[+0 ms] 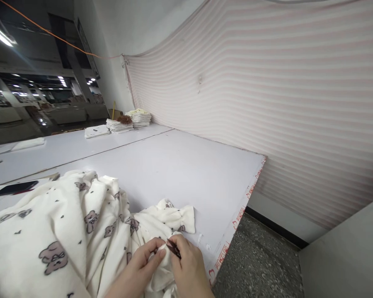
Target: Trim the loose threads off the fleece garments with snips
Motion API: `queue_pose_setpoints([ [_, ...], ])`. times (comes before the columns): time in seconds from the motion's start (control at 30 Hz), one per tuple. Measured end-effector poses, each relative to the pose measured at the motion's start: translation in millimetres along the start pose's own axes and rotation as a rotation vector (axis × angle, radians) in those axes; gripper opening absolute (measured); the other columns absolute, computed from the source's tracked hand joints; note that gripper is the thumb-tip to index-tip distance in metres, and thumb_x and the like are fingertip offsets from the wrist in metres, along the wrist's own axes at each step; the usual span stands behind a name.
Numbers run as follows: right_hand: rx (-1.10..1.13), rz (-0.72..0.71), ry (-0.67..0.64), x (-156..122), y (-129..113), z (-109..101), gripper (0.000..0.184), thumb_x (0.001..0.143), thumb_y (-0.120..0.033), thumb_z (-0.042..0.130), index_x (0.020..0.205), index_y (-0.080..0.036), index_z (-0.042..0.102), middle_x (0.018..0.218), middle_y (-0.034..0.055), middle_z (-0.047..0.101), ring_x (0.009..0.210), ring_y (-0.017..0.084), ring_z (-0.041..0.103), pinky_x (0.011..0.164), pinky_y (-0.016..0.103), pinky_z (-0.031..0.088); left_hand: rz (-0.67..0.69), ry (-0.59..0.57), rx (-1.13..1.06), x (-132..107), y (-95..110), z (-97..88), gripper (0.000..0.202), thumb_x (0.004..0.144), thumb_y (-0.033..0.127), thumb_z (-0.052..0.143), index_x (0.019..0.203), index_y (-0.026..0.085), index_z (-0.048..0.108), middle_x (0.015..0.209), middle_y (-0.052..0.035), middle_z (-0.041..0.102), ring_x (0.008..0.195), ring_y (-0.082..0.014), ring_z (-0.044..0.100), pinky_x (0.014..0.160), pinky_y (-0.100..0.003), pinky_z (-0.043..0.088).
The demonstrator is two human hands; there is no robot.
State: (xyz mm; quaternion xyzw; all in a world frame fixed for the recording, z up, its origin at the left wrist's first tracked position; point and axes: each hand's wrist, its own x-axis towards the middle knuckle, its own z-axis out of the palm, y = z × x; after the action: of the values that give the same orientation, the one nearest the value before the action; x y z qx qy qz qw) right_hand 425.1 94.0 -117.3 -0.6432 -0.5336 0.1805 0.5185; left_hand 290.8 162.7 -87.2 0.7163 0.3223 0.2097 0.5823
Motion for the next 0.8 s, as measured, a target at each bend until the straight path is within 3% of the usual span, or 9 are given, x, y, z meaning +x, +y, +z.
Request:
queue_pose_setpoints([
  [0.13, 0.027, 0.055, 0.021, 1, -1, 8, 0.021, 0.094, -0.035, 0.039, 0.085, -0.023, 0.053, 0.069, -0.0012, 0.06, 0.061, 0.015, 0.057, 0.058, 0.022, 0.04, -0.058, 0.059, 0.051, 1, -1, 2.1, 0.026, 0.086, 0.041, 0.051, 0.099, 0.02, 0.059, 0.069, 0.0052, 0.046, 0.06, -0.012, 0.04, 0.057, -0.021, 0.033],
  [0.3, 0.171, 0.189, -0.005, 4, 0, 4, 0.025, 0.091, -0.043, 0.045, 0.079, -0.022, 0.05, 0.065, -0.0045, 0.05, 0.059, 0.013, 0.05, 0.056, 0.02, 0.04, -0.075, 0.081, -0.064, 1, 1, 0.8, 0.029, 0.086, 0.042, 0.05, 0.085, 0.016, 0.063, 0.072, 0.0011, 0.055, 0.07, -0.0152, 0.046, 0.066, -0.024, 0.039],
  [0.4, 0.19, 0.175, -0.063, 1, 0, -8, 0.018, 0.084, -0.039, 0.056, 0.084, -0.021, 0.057, 0.077, -0.0009, 0.057, 0.073, 0.017, 0.057, 0.066, 0.023, 0.046, -0.095, 0.099, -0.149, 1, 0, -1.7, 0.03, 0.086, 0.042, 0.051, 0.089, 0.015, 0.064, 0.075, 0.0, 0.058, 0.072, -0.0161, 0.049, 0.067, -0.025, 0.041],
  [0.53, 0.086, 0.145, -0.168, -1, -4, -23, 0.019, 0.083, -0.031, 0.059, 0.098, -0.024, 0.068, 0.099, 0.0052, 0.068, 0.095, 0.023, 0.062, 0.083, 0.03, 0.047, -0.06, 0.079, -0.108, 0, 0, -1.4, 0.026, 0.085, 0.04, 0.052, 0.087, 0.017, 0.065, 0.08, -0.0015, 0.062, 0.08, -0.0187, 0.053, 0.073, -0.027, 0.042],
  [0.7, 0.096, 0.168, -0.239, 4, -11, -28, 0.015, 0.084, -0.03, 0.06, 0.085, -0.025, 0.074, 0.082, 0.0019, 0.071, 0.079, 0.021, 0.064, 0.071, 0.027, 0.048, -0.061, 0.069, -0.05, 0, 4, 1.6, 0.025, 0.083, 0.039, 0.054, 0.079, 0.017, 0.064, 0.075, -0.0009, 0.062, 0.08, -0.0201, 0.056, 0.077, -0.027, 0.042],
  [0.8, 0.171, 0.229, -0.23, 4, -7, -22, 0.022, 0.084, -0.035, 0.059, 0.076, -0.021, 0.073, 0.071, 0.0018, 0.067, 0.07, 0.019, 0.061, 0.061, 0.025, 0.045, -0.079, 0.066, -0.045, 1, 6, 1.4, 0.027, 0.082, 0.041, 0.053, 0.078, 0.017, 0.064, 0.075, -0.001, 0.063, 0.079, -0.02, 0.056, 0.076, -0.028, 0.043],
])
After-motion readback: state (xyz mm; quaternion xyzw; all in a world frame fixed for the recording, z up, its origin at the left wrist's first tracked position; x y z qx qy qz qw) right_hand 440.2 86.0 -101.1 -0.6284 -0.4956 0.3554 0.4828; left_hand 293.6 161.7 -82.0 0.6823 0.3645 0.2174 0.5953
